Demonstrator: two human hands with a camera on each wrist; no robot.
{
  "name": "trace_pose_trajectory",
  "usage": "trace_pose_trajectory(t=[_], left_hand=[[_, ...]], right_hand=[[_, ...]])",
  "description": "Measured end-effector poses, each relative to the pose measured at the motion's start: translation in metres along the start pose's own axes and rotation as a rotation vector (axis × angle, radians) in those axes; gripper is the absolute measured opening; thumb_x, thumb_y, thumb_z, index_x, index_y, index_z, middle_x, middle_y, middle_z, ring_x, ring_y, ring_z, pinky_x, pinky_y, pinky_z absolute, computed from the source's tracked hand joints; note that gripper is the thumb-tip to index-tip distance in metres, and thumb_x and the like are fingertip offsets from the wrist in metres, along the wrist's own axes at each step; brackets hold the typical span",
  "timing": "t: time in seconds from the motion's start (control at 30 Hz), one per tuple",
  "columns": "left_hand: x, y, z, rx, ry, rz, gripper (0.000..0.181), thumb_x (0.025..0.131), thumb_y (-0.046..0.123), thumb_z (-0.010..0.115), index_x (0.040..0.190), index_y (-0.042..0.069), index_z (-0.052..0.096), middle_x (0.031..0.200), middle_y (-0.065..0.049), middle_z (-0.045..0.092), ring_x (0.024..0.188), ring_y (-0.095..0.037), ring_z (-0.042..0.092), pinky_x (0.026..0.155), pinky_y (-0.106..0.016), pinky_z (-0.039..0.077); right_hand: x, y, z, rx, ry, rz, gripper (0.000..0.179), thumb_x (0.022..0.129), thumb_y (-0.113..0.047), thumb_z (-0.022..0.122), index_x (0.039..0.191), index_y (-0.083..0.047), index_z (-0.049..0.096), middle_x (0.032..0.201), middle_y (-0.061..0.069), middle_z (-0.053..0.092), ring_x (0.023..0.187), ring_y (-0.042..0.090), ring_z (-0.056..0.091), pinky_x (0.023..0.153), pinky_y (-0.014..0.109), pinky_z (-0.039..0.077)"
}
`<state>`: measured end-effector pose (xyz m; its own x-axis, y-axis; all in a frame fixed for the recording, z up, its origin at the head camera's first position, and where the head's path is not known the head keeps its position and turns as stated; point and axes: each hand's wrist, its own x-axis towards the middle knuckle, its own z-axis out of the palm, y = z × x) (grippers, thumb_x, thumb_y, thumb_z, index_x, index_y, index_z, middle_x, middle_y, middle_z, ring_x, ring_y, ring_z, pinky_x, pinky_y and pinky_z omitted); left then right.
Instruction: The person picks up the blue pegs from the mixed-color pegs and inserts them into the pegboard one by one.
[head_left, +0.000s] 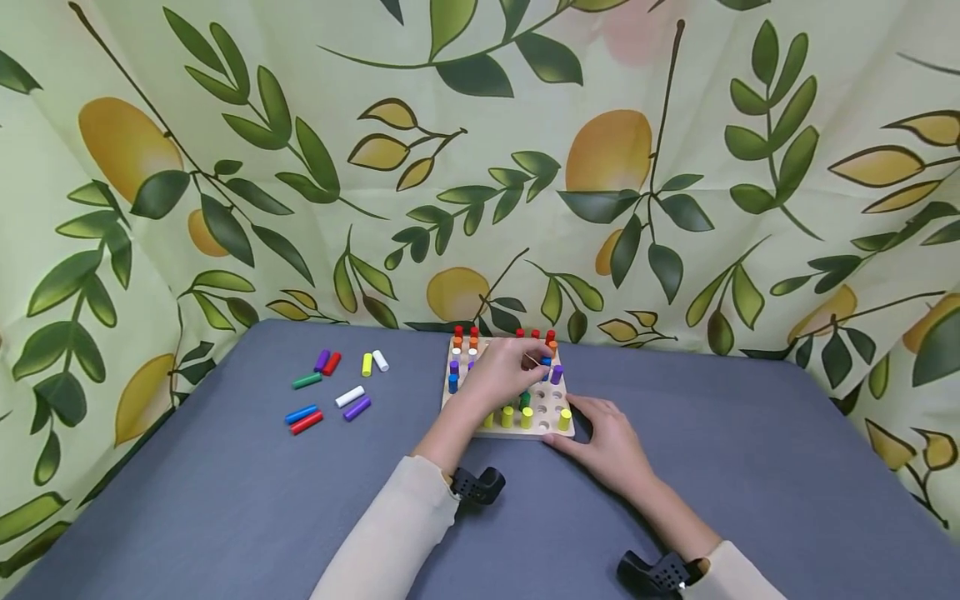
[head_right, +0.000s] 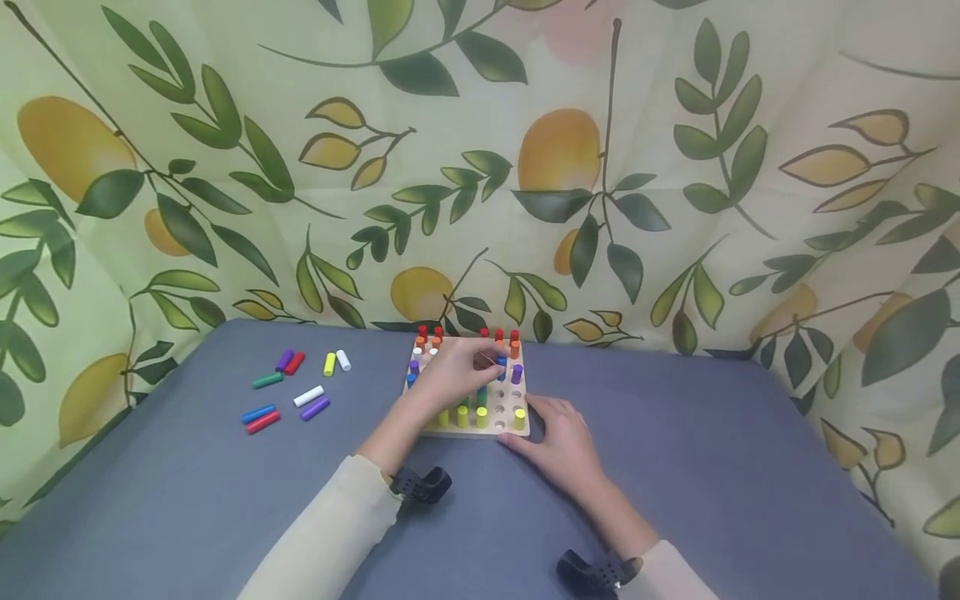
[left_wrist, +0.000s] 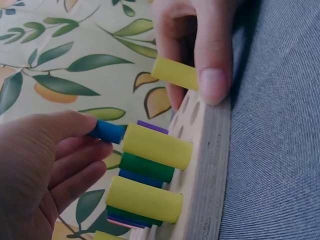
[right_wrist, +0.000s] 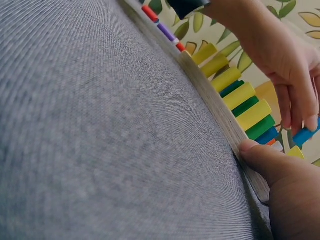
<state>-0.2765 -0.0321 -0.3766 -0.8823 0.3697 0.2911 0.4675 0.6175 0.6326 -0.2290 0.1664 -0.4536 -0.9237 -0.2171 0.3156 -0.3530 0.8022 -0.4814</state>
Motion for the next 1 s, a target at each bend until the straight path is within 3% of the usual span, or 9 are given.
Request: trace_pose_trajectory(t=[0.33,1.0], left_hand=[[0.002,-0.004,0.006,0.036,-0.058,-0.008,0.019,0.095,0.016,0.071,0.113,0.012,0.075,0.097,0.000,0.077,0.087,-0.007,0.068,0.079,-0.020,0.054],[0.003,-0.016,0.017,0.115,-0.088,-0.031,0.020,0.093,0.017,0.073,0.113,0.016,0.076,0.097,0.002,0.077,0.088,-0.007,0.068,0.084,-0.024,0.055]], right_hand=[[-0.001,-0.003,0.001,-0.016,0.009,-0.021,0.075,0.081,-0.050,0.080,0.136,-0.002,0.062,0.133,0.018,0.066,0.127,0.038,0.058,0.103,0.060,0.046],[-0.002,-0.006,0.000,-0.024,0.016,-0.038,0.075,0.083,-0.050,0.079,0.137,0.000,0.061,0.133,0.019,0.066,0.126,0.039,0.058,0.102,0.060,0.046]])
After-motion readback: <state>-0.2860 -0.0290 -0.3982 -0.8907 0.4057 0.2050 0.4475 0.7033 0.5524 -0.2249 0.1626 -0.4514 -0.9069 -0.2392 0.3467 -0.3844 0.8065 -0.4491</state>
